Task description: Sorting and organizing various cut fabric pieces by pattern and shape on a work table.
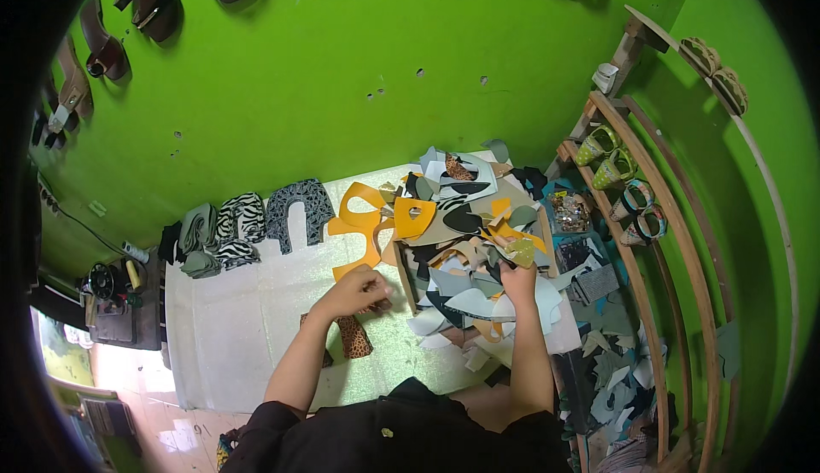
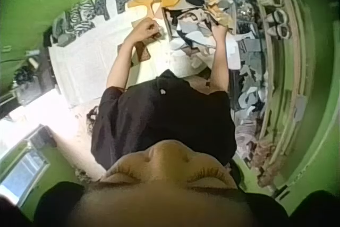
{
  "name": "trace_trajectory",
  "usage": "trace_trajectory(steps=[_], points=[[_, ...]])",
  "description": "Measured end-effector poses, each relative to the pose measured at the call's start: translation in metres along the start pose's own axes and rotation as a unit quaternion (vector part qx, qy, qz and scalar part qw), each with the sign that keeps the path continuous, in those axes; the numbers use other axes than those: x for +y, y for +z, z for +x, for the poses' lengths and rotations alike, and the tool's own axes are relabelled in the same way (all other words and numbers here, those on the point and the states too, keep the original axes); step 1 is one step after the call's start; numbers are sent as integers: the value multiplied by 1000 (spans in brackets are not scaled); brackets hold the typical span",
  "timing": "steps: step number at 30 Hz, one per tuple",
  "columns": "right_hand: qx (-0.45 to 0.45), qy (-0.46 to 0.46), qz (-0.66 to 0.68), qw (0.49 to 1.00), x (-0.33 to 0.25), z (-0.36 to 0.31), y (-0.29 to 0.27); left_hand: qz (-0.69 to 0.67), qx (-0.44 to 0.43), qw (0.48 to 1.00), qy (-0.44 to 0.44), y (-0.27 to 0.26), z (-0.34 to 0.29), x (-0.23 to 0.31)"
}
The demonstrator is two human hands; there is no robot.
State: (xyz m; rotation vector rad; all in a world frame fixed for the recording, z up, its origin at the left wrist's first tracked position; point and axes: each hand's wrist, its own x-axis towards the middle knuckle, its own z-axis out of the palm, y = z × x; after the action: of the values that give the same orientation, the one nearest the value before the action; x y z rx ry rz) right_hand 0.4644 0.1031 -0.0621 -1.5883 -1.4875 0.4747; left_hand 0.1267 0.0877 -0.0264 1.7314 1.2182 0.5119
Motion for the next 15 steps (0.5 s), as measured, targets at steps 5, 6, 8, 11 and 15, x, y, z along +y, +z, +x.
trace_trajectory(steps=[5, 6, 8, 11, 15], points=[[27, -15, -13, 999, 4, -2, 4, -49, 106, 988, 103, 42, 46, 20], [9, -53, -38, 998, 0, -2, 4, -31, 103, 991, 79, 62, 60, 9], [-10, -84, -43, 995, -4, -3, 2, -5, 57, 998, -21, 100, 83, -2], [1, -95, -50, 994, -5, -6, 4, -108, 117, 972, -176, 121, 128, -20], [-13, -78, -29, 996, -14, -7, 6, -297, 175, 920, -185, 120, 157, -49]])
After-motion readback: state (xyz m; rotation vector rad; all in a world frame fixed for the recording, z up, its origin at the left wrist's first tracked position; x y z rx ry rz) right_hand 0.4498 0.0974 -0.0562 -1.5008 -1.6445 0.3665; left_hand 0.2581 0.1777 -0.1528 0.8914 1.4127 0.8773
